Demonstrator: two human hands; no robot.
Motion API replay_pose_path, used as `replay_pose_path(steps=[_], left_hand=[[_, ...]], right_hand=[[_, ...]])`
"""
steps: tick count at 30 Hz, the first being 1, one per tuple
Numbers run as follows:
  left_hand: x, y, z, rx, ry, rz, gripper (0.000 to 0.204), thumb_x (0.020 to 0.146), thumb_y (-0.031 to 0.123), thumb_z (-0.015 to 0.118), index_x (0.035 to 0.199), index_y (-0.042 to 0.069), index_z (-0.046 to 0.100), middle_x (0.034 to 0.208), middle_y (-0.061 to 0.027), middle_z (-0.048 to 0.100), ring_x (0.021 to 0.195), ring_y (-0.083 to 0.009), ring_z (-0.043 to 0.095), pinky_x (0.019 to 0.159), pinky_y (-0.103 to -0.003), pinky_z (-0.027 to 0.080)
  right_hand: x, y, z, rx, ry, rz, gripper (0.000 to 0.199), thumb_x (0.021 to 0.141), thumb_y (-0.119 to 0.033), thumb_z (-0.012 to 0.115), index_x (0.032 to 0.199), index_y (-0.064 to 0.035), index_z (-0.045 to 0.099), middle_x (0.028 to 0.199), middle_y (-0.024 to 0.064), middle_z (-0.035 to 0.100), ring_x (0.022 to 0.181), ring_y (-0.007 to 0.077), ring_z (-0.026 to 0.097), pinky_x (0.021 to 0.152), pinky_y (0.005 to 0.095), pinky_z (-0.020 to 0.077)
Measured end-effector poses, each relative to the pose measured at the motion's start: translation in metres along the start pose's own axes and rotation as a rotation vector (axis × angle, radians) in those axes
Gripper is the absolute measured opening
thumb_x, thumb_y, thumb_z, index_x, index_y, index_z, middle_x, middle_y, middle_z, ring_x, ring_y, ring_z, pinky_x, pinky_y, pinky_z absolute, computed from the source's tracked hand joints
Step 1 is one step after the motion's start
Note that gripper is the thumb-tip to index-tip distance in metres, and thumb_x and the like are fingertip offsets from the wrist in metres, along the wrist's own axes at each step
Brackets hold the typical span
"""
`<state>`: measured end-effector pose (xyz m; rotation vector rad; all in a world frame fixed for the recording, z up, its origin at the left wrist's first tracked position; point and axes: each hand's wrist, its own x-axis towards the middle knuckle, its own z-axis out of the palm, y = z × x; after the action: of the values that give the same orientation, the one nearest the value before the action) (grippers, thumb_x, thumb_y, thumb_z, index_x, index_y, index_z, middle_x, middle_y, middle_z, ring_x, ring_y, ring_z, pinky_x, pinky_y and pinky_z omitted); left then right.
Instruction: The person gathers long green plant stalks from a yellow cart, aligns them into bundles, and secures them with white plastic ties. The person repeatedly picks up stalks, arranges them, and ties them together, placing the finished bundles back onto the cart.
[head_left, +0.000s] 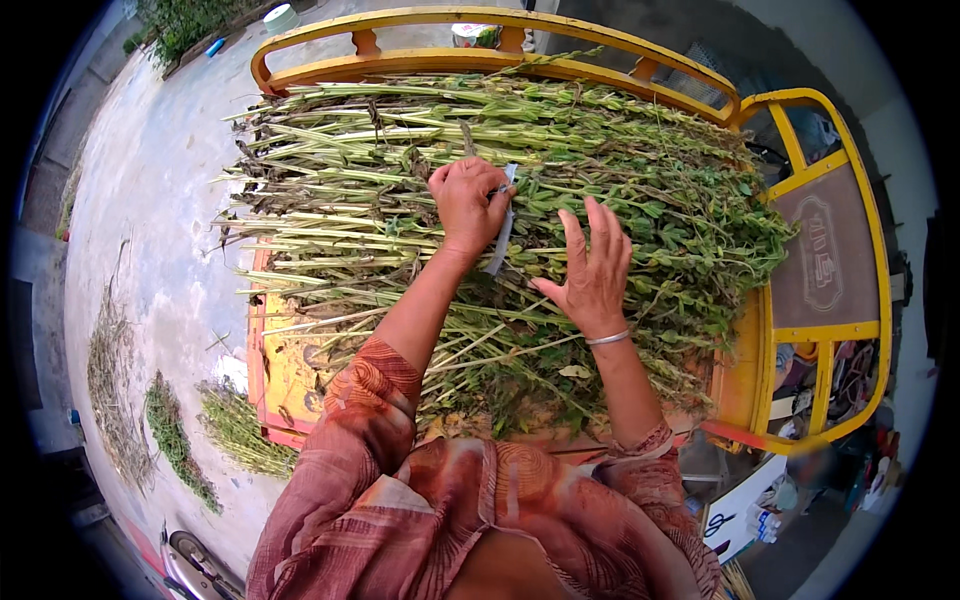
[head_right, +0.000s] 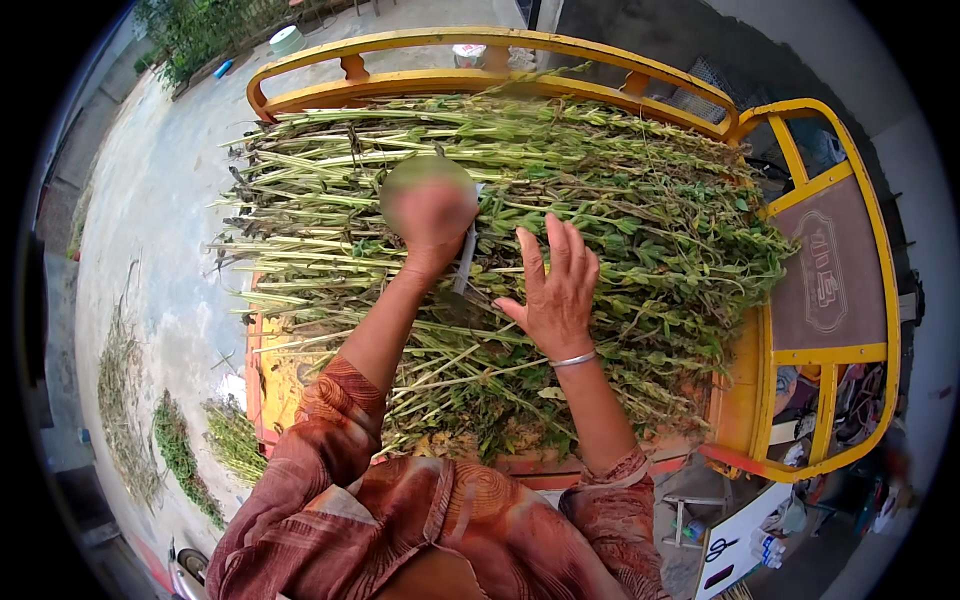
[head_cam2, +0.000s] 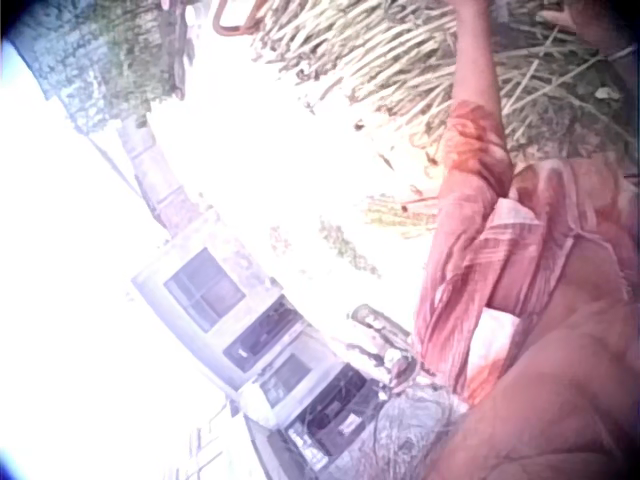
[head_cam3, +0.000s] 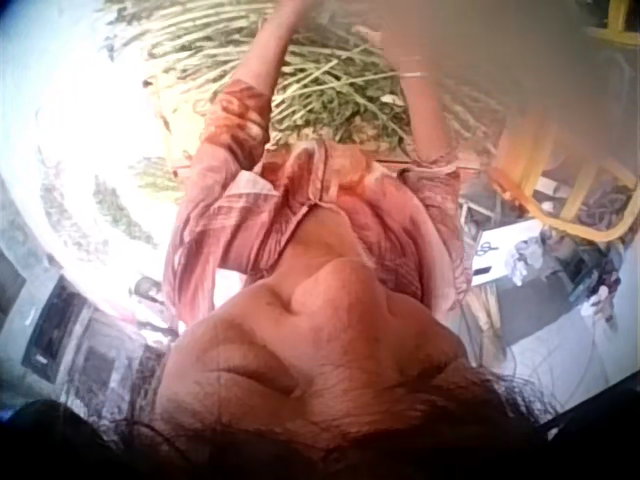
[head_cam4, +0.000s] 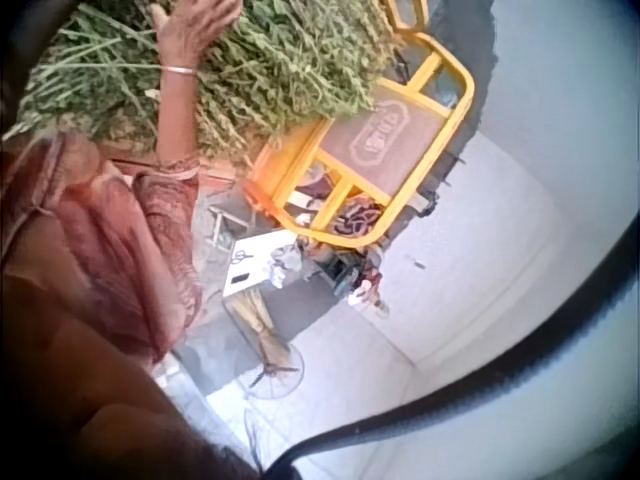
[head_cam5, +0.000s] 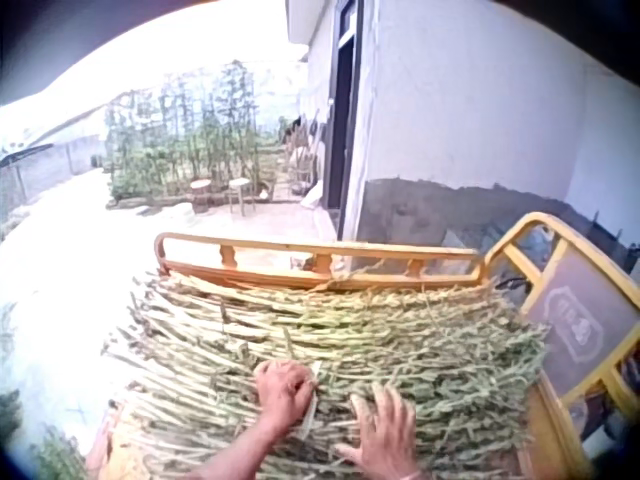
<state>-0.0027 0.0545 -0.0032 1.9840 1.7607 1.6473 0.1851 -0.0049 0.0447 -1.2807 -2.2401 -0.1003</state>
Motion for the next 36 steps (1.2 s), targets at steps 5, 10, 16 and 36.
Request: replay_pose_path(steps=[5, 10, 16, 36], left_hand=[[0.016, 0.012, 0.015, 0.122, -0.133, -0.003, 0.011, 0.064, 0.014, 0.074, 0.067, 0.010, 0.065, 0.072, -0.0021, 0.061, 0.080, -0.0247, 0.056, 0.086, -0.039, 0.035], [0.022, 0.003, 0.014, 0.106, -0.146, -0.110, 0.013, 0.064, 0.015, 0.074, 0.066, 0.007, 0.064, 0.072, -0.0082, 0.061, 0.075, -0.0292, 0.056, 0.080, -0.041, 0.040], [0.013, -0.016, 0.041, 0.323, -0.123, 0.036, 0.011, 0.065, 0.014, 0.073, 0.067, 0.007, 0.064, 0.071, -0.0072, 0.061, 0.074, -0.0290, 0.055, 0.078, -0.040, 0.042], [0.056, -0.009, 0.039, 0.225, -0.187, -0.184, 0.022, 0.068, 0.023, 0.071, 0.064, 0.003, 0.065, 0.058, -0.0159, 0.058, 0.057, -0.0353, 0.059, 0.057, -0.042, 0.047]], right_hand=[[-0.033, 0.050, 0.013, -0.475, 0.051, -0.195, 0.055, 0.078, -0.009, 0.065, 0.128, -0.0211, 0.049, 0.132, 0.0108, 0.044, 0.117, 0.0308, 0.044, 0.094, 0.0469, 0.0343], [0.041, 0.035, -0.048, -0.174, 0.193, -0.281, 0.034, 0.076, -0.002, 0.058, 0.107, -0.0148, 0.064, 0.114, 0.0076, 0.058, 0.108, 0.0248, 0.052, 0.089, 0.0416, 0.0403], [0.043, 0.081, 0.008, -0.059, -0.142, -0.155, 0.038, 0.076, 0.001, 0.055, 0.111, -0.0112, 0.060, 0.119, 0.0084, 0.055, 0.114, 0.0270, 0.049, 0.097, 0.0462, 0.0342], [0.075, 0.032, 0.038, -0.210, -0.341, -0.144, 0.106, 0.045, -0.051, 0.084, 0.136, -0.0193, 0.040, 0.136, 0.0093, 0.038, 0.121, 0.0316, 0.038, 0.099, 0.0509, 0.0296]])
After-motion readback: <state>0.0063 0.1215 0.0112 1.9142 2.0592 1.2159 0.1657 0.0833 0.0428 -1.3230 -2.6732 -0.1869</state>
